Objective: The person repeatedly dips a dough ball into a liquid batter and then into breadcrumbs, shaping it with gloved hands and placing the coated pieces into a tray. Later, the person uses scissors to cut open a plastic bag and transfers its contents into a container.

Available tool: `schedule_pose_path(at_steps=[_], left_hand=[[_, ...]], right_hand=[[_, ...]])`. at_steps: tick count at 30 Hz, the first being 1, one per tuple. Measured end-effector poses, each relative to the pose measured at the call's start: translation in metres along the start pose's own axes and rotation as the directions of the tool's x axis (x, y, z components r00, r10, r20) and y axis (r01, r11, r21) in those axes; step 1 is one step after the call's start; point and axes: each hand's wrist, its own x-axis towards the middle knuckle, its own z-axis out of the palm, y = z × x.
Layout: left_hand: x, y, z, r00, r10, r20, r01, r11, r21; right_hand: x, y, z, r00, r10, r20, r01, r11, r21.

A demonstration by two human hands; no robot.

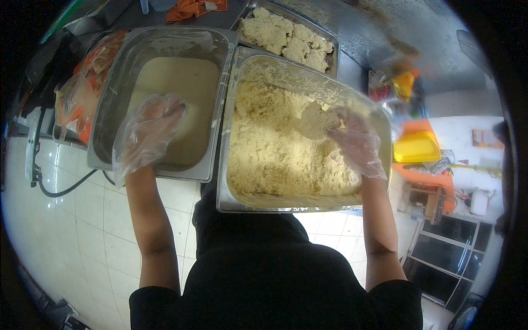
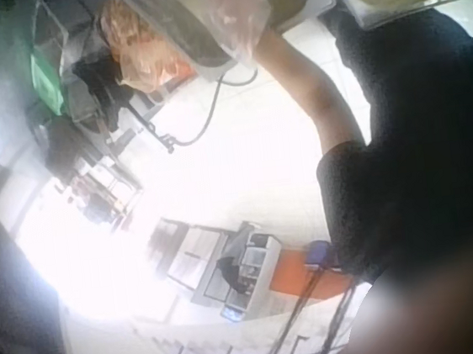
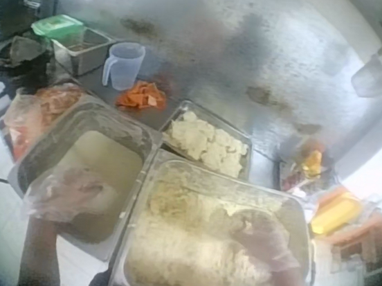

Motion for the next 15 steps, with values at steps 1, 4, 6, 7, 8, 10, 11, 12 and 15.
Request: schedule_pose_path(at_steps=[1, 4, 6, 7, 8, 10, 11, 12, 15], left_hand=[[0.000, -0.004, 0.002, 0.998, 0.055, -0.033, -0.055, 0.998, 0.000], [0.003, -0.020, 0.011, 0.981, 0.190, -0.033, -0.186, 0.976, 0.111], [0.004, -0.027, 0.016, 0.989, 0.145, 0.004, -0.144, 0.986, 0.077], [0.004, -0.029, 0.017, 0.992, 0.124, 0.010, -0.124, 0.992, 0.025], [0.003, -0.029, 0.017, 0.995, 0.103, 0.016, -0.102, 0.994, -0.027], [0.003, -0.024, 0.013, 0.998, 0.061, 0.035, -0.057, 0.994, -0.091], [0.003, -0.020, 0.008, 0.999, 0.022, 0.049, -0.018, 0.997, -0.078], [0.001, -0.013, 0.007, 0.996, -0.059, 0.060, 0.058, 0.998, 0.021], [0.004, 0.003, -0.006, 0.987, -0.093, 0.130, 0.077, 0.990, 0.118]], right_hand=[[-0.001, -0.001, -0.006, 0.994, -0.086, -0.066, 0.093, 0.988, 0.125], [-0.008, -0.009, -0.027, 0.973, -0.125, -0.195, 0.111, 0.991, -0.079], [-0.011, -0.017, -0.039, 0.955, -0.170, -0.241, 0.138, 0.980, -0.146], [-0.013, -0.020, -0.042, 0.967, -0.109, -0.232, 0.089, 0.991, -0.097], [-0.014, -0.023, -0.042, 0.973, -0.053, -0.224, 0.044, 0.998, -0.046], [-0.013, -0.025, -0.036, 0.984, -0.017, -0.175, 0.012, 0.999, -0.032], [-0.012, -0.024, -0.029, 0.991, -0.026, -0.133, 0.016, 0.997, -0.071], [-0.009, -0.021, -0.022, 0.996, -0.043, -0.082, 0.034, 0.994, -0.103], [0.004, -0.007, -0.012, 0.999, 0.041, -0.005, -0.041, 0.999, 0.027]])
